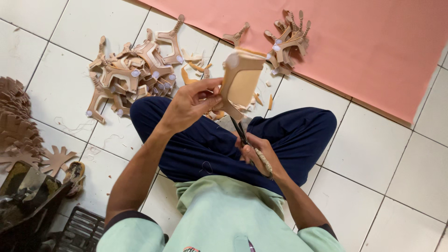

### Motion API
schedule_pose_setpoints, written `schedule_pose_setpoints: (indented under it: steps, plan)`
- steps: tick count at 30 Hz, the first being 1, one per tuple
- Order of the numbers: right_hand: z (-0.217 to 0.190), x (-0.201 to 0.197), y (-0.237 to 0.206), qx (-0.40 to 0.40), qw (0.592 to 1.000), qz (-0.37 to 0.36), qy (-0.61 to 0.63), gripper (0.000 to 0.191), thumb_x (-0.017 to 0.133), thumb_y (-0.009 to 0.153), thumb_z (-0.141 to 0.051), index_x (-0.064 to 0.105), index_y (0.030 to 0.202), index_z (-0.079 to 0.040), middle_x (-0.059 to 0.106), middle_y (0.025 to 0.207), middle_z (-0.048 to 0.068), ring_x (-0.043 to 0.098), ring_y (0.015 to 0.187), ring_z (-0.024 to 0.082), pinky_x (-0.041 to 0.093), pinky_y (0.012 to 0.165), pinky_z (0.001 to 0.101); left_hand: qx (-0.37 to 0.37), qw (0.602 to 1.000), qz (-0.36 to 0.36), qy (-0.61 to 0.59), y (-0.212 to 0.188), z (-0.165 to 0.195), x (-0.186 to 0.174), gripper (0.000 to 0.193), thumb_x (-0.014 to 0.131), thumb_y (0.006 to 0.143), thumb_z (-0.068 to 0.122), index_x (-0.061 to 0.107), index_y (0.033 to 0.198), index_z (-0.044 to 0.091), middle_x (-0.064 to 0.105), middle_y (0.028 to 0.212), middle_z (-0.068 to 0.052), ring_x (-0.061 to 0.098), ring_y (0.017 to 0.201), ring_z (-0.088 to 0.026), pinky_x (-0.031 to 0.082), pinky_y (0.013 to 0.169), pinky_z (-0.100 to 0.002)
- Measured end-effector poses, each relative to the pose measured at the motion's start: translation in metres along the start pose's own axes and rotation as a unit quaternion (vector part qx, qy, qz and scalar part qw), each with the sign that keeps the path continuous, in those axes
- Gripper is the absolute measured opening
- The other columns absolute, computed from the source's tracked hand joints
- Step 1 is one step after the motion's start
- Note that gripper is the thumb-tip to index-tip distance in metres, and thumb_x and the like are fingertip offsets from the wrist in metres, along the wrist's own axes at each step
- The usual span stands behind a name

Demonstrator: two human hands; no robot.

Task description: The person sits on the workshop floor and uses scissors to trim excess material from the edges of cut shoe upper components, working through pieces one at a time and placing trimmed pieces on the pile beside them.

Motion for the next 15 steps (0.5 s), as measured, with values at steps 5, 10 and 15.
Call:
schedule_pose_setpoints:
  steps: [5, 10, 15]
  plan:
    - [-0.011, -0.007, 0.013, -0.013, 0.999, 0.023, -0.021, 0.063, 0.057, 0.098, -0.066, 0.064, 0.106, -0.003, 0.054, 0.071, -0.004, 0.052, 0.058, 0.003, 0.045, 0.054, 0.0204, -0.063, 0.993, 0.053, -0.084, -0.007, -0.017, 0.010, 0.057, 0.066, 0.100, 0.000, 0.049, 0.154, 0.006, 0.060, 0.104, 0.001, 0.062, 0.079, -0.006, 0.041, 0.046, -0.015]
    - [-0.009, -0.009, 0.023, 0.014, 0.996, 0.048, 0.070, 0.064, 0.060, 0.096, -0.064, 0.064, 0.104, -0.001, 0.053, 0.068, -0.003, 0.045, 0.051, 0.003, 0.036, 0.046, 0.0198, -0.101, 0.980, 0.099, -0.143, -0.012, -0.030, 0.030, 0.061, 0.063, 0.099, 0.002, 0.042, 0.155, 0.006, 0.063, 0.100, 0.000, 0.074, 0.077, -0.008, 0.039, 0.037, -0.017]
    - [-0.011, -0.006, 0.020, -0.017, 0.995, 0.061, 0.083, 0.061, 0.058, 0.100, -0.062, 0.062, 0.099, -0.001, 0.045, 0.058, -0.005, 0.038, 0.045, 0.003, 0.030, 0.041, 0.0202, -0.072, 0.971, 0.134, -0.187, -0.014, -0.039, 0.039, 0.065, 0.067, 0.099, 0.003, 0.041, 0.158, 0.002, 0.061, 0.099, -0.001, 0.063, 0.074, -0.005, 0.044, 0.041, -0.018]
Point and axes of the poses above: each hand's wrist, its own y-axis towards the middle knuckle, its own x-axis out of the palm, z = x × y, the point moved 9 cm from there along y, towards the middle knuckle
